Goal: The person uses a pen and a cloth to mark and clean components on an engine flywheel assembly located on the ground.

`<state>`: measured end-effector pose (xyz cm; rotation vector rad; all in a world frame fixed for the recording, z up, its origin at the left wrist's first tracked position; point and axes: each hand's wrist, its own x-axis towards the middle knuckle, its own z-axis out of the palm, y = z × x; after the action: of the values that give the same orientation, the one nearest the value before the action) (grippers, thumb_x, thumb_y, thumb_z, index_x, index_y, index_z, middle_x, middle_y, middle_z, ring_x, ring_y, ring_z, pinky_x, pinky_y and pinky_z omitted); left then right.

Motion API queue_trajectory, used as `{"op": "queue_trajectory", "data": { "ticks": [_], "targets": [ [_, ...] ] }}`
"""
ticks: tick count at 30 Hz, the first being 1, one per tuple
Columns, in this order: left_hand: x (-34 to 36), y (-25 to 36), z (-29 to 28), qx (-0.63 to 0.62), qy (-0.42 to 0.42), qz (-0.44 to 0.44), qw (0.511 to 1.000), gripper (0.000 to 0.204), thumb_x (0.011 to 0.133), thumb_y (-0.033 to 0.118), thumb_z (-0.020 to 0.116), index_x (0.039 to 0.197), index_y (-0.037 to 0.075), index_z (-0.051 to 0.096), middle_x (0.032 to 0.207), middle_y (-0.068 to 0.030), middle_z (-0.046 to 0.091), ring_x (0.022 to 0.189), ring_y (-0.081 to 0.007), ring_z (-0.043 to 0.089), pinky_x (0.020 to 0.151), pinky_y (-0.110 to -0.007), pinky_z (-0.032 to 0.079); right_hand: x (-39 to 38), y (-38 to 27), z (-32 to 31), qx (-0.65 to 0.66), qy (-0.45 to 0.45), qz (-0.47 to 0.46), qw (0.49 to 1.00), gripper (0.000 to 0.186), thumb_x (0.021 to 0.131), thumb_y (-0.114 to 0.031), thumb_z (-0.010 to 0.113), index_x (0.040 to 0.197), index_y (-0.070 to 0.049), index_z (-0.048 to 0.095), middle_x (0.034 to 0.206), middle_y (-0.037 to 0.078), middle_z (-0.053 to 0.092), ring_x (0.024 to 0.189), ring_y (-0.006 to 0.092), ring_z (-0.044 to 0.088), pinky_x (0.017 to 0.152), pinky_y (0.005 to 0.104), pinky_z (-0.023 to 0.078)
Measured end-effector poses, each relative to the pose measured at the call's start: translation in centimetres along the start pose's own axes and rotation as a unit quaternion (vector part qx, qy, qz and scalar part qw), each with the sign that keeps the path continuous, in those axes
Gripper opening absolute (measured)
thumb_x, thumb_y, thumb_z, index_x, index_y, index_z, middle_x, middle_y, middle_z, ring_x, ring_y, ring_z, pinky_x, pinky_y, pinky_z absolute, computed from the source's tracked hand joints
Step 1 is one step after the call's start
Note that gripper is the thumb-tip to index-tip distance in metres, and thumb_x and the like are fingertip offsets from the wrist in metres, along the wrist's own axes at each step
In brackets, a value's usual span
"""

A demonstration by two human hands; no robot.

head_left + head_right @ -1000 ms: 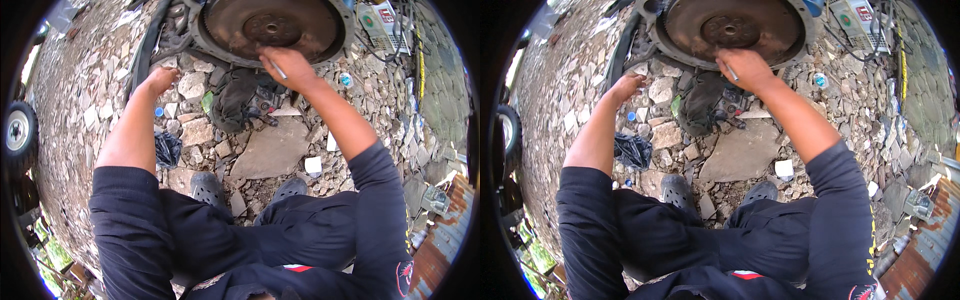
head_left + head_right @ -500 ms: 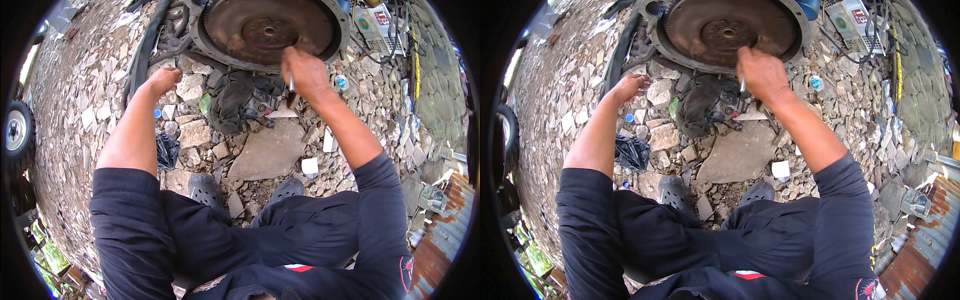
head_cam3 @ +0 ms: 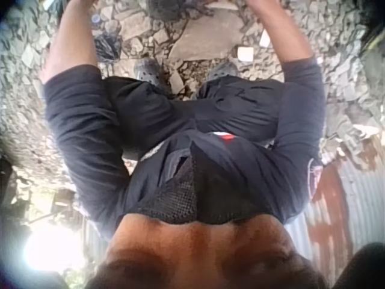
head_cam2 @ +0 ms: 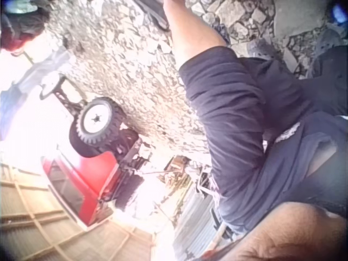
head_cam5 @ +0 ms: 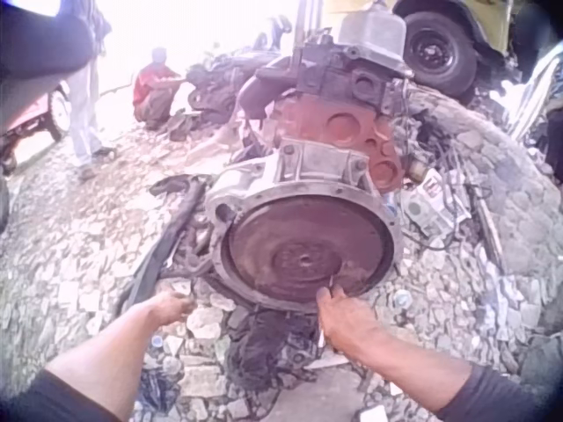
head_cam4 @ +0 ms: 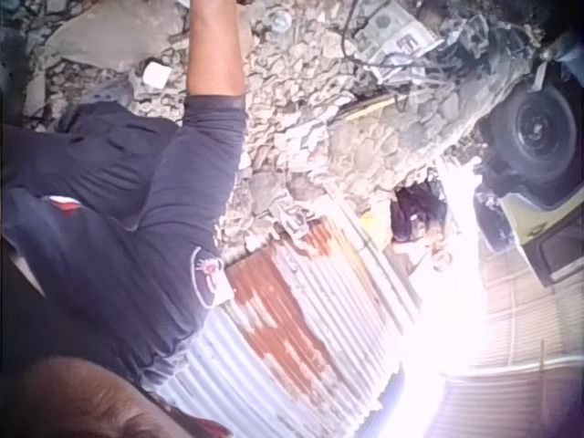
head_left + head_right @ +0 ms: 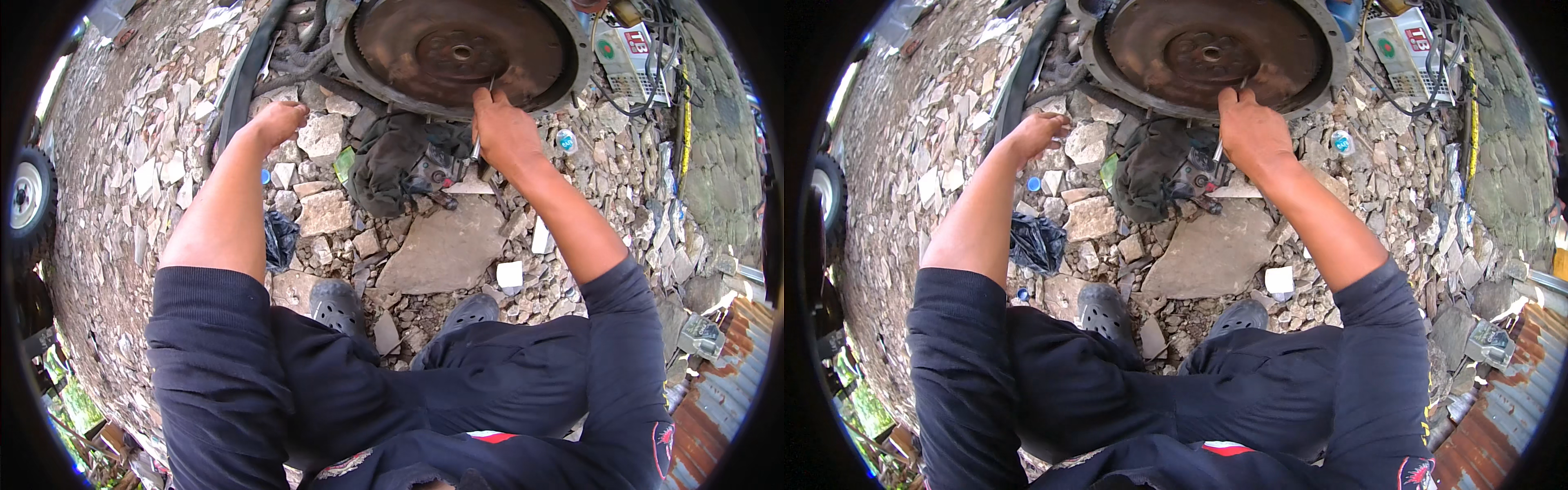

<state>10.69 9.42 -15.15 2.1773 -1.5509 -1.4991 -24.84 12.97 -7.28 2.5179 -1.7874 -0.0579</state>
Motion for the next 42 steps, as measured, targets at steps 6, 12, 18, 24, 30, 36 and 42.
{"op": "queue_trajectory", "data": {
  "ticks": [6,12,18,24,30,36,42],
  "targets": [
    [-0.9,1.1,0.1,0.044,-0.004,0.03,0.999,0.043,0.098,0.033,0.042,0.135,0.013,0.052,0.122,-0.0034,0.063,0.09,-0.0142,0.06,0.055,-0.028,0.041,0.2,0.1,-1.4,0.0,0.074,0.009,0.997,0.02,0.083,-0.007,0.053,0.102,-0.001,0.048,0.102,0.023,0.056,0.084,0.0431,0.065,0.071,0.0481,0.055],
    [-1.9,2.2,0.0,0.023,0.014,0.004,1.0,0.042,0.099,0.033,0.042,0.135,0.014,0.052,0.121,-0.0019,0.064,0.089,-0.0127,0.059,0.056,-0.027,0.039,-0.2,-0.2,-1.4,-0.008,0.042,0.005,0.999,0.027,0.079,-0.008,0.063,0.101,-0.001,0.049,0.103,0.024,0.057,0.087,0.0443,0.064,0.075,0.0487,0.054],
    [-2.5,2.5,0.1,0.01,0.003,0.023,1.0,0.044,0.098,0.033,0.043,0.136,0.014,0.05,0.125,-0.0023,0.062,0.1,-0.016,0.06,0.057,-0.029,0.04,-0.1,0.6,0.6,-0.028,0.027,0.021,0.999,0.024,0.078,-0.006,0.061,0.1,-0.004,0.051,0.097,0.022,0.06,0.083,0.044,0.062,0.072,0.0516,0.05],
    [-1.3,1.0,-0.7,0.054,0.008,0.038,0.998,0.043,0.098,0.035,0.043,0.135,0.016,0.052,0.122,-0.0007,0.062,0.095,-0.0147,0.059,0.059,-0.029,0.04,0.7,0.3,-0.6,-0.017,0.04,0.021,0.999,0.028,0.079,-0.008,0.061,0.104,-0.002,0.05,0.105,0.024,0.058,0.087,0.0417,0.064,0.075,0.0507,0.051],
    [-2.1,1.4,-0.3,0.017,0.01,0.031,0.999,0.04,0.099,0.034,0.042,0.132,0.016,0.055,0.118,0.0,0.064,0.089,-0.0123,0.059,0.059,-0.03,0.04,1.6,0.0,3.8,0.042,-0.07,-0.086,0.993,0.029,0.086,-0.016,0.055,0.108,0.002,0.05,0.102,0.026,0.06,0.091,0.0403,0.063,0.082,0.0466,0.052],
    [-1.9,-0.2,-1.1,-0.003,0.012,0.003,1.0,0.044,0.097,0.033,0.043,0.135,0.013,0.053,0.12,-0.0053,0.064,0.094,-0.0165,0.062,0.054,-0.029,0.042,0.9,-2.2,1.6,0.174,0.068,-0.117,0.975,0.023,0.094,-0.02,0.05,0.111,-0.004,0.052,0.093,0.022,0.065,0.089,0.0413,0.063,0.078,0.0491,0.05],
    [-1.4,0.9,-0.4,-0.019,0.002,0.0,1.0,0.044,0.094,0.027,0.043,0.134,0.011,0.053,0.121,-0.0061,0.064,0.097,-0.0173,0.062,0.051,-0.028,0.04,0.5,-0.6,2.6,0.174,-0.038,-0.15,0.973,0.019,0.094,-0.022,0.054,0.099,-0.004,0.053,0.09,0.022,0.066,0.085,0.0422,0.063,0.074,0.0496,0.051]
  ]
}}
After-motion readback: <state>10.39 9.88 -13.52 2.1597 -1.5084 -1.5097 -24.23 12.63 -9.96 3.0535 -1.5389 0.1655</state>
